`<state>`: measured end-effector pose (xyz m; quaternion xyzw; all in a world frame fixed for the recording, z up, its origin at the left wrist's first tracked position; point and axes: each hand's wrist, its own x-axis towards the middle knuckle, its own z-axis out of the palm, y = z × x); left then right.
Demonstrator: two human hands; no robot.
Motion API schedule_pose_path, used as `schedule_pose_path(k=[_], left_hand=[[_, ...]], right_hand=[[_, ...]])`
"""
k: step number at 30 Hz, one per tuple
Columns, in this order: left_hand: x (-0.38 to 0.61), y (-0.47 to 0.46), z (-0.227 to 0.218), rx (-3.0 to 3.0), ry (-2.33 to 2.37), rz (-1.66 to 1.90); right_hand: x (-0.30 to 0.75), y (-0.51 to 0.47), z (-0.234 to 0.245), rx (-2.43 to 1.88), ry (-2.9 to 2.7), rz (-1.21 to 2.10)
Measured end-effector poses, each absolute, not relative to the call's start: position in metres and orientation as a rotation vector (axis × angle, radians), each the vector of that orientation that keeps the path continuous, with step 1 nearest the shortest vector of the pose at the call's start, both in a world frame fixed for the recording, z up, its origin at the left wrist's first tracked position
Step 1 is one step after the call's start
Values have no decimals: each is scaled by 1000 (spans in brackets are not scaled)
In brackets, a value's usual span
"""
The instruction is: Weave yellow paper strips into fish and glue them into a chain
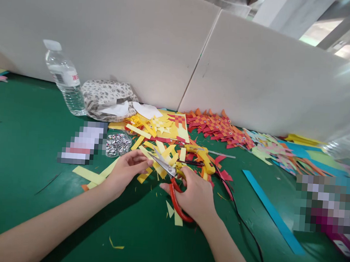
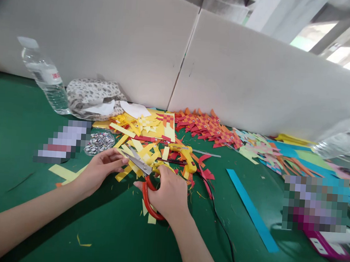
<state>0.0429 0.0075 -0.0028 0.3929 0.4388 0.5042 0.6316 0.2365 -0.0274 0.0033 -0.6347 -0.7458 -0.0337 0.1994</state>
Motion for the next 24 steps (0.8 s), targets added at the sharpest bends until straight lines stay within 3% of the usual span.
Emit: schedule_pose_path(k=[24], left_hand=[[42,6,-9,927,864,1090]], right_hand=[[238,-29,7,-1724,-2191,-198]])
